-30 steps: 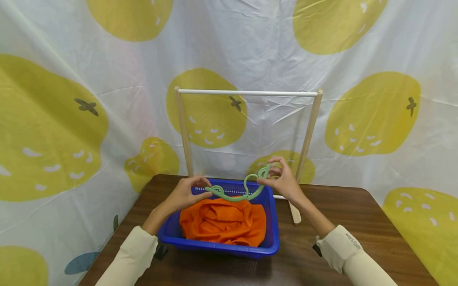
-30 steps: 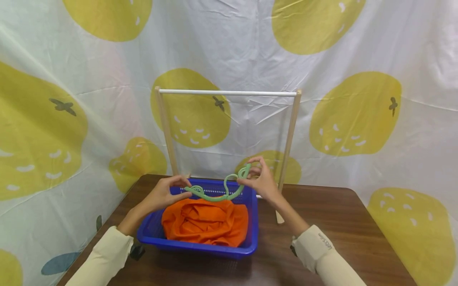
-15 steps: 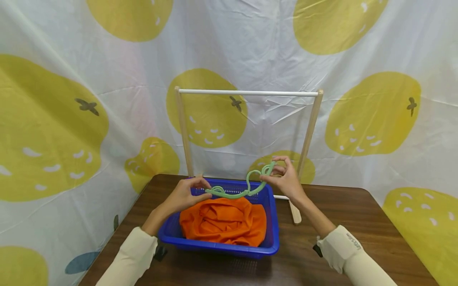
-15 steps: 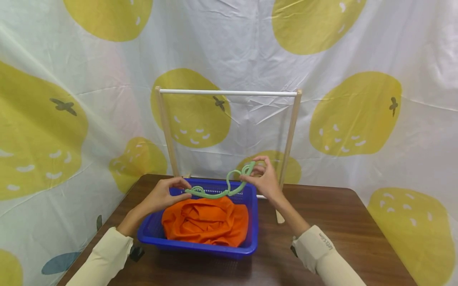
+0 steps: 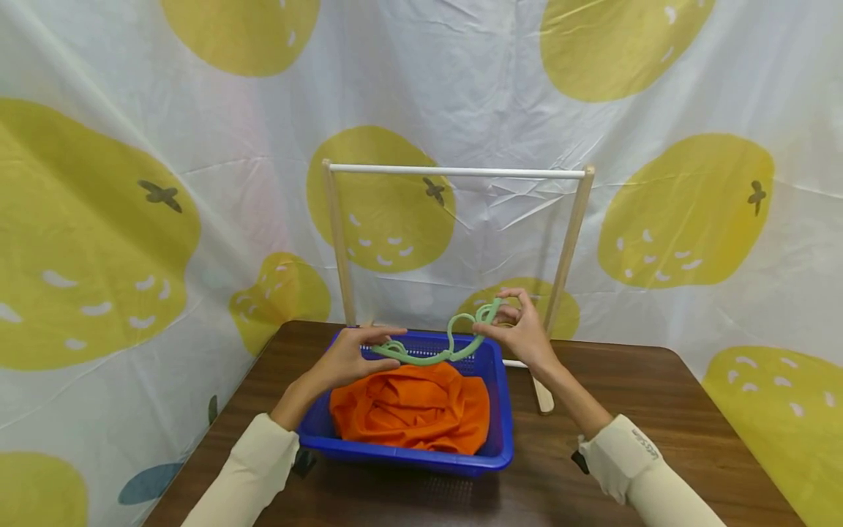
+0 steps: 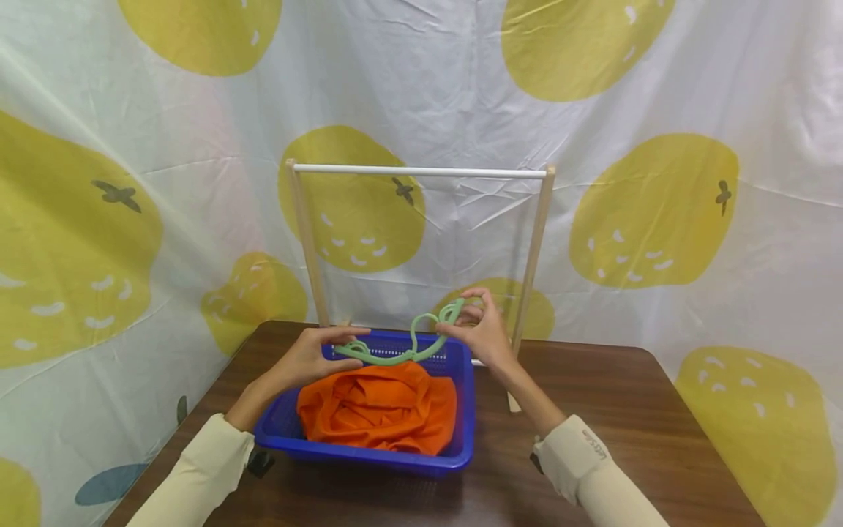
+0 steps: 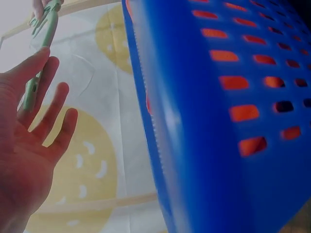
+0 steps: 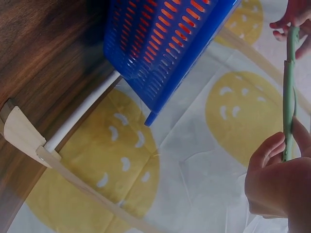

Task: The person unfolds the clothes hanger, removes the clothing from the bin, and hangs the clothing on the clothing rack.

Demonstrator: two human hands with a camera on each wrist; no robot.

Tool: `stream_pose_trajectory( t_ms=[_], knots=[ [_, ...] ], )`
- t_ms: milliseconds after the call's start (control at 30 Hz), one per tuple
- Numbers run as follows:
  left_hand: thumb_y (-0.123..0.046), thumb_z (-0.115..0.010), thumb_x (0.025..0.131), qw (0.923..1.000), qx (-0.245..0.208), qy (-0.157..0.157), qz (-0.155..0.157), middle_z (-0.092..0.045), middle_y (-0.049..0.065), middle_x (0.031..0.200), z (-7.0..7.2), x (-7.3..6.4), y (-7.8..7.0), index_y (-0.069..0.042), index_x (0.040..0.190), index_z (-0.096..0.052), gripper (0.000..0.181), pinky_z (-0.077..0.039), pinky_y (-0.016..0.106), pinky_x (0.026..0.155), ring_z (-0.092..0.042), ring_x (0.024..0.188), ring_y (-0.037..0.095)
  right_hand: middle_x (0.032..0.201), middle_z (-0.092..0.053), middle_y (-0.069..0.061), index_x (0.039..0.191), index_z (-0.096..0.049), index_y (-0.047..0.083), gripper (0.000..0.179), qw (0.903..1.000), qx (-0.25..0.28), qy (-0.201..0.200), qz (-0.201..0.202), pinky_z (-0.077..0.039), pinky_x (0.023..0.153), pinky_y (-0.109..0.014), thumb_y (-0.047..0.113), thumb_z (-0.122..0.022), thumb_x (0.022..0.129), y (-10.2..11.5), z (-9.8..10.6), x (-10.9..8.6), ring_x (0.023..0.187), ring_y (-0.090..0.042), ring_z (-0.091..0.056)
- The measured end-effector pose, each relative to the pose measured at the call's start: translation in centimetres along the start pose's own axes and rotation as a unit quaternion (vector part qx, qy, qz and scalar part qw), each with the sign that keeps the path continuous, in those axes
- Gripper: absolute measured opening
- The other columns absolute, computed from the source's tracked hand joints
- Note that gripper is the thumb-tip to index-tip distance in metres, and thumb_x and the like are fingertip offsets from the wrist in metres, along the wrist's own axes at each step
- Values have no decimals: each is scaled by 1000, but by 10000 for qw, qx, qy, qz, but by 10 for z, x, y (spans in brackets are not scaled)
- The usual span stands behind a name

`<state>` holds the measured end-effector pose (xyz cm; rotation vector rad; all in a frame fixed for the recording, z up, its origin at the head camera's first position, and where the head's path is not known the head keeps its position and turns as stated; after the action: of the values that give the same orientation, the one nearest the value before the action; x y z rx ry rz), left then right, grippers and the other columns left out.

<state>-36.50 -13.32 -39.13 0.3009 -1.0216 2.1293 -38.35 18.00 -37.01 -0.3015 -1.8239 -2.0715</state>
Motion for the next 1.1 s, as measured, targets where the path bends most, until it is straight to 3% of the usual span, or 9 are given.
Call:
stream_pose_trajectory(
  t_ms=[333,567,733,867,1000,1100],
  knots=[
    [-16,-86,87,9997,-152,-157,77,-77,4,116,3,-3,2,-13,121,-78,36,-59,35,88,-72,98,19,97,-73,-4,128,-42,-1,54,9997,99,225,61,-57,76,-25,-3,-79,89,-3,0,-4,87,-13,-71],
    [-16,-86,86,9990,-299,-233,226,-78,2,115,6,-6,6,-15,120,-79,35,-51,46,104,-68,121,30,97,-73,-11,128,-44,0,47,9992,14,380,142,-57,72,-27,-1,-75,93,-7,4,-7,84,-14,-71],
    [-18,-85,88,9980,-440,-295,350,-77,1,118,11,-8,8,-19,123,-78,36,-46,48,109,-60,132,32,98,-73,-23,137,-53,5,49,9961,-486,604,426,-58,72,-31,0,-75,94,-8,10,-8,86,-25,-72],
    [-18,-85,88,9975,-514,-359,319,-76,1,120,14,-9,8,-18,124,-78,37,-45,49,110,-60,133,30,119,-70,-27,143,-59,5,52,9893,-897,925,684,-59,71,-33,0,-75,94,-8,14,-11,92,-25,-73],
    [-15,-84,88,9970,-575,-421,288,-75,5,122,16,-11,9,-15,124,-77,37,-44,49,111,-58,134,32,140,-61,-24,143,-60,4,51,9857,-953,1253,598,-62,77,-40,1,-75,94,-12,16,-15,100,-27,-74],
    [-13,-84,88,9966,-627,-453,295,-75,6,123,16,-11,9,-13,124,-77,37,-42,51,112,-56,136,36,134,-65,-24,142,-61,2,50,9830,-1029,1412,562,-62,78,-41,1,-75,94,-16,17,-17,98,-33,-75]
  ],
)
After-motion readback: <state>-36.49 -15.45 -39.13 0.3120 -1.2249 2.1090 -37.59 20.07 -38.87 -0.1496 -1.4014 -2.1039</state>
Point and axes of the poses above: each hand's wrist, its own x-axis towards the middle knuckle, its own z-axis out of the back of the hand, y = z × x, the point moved 4 cm from there along x, towards the middle knuckle
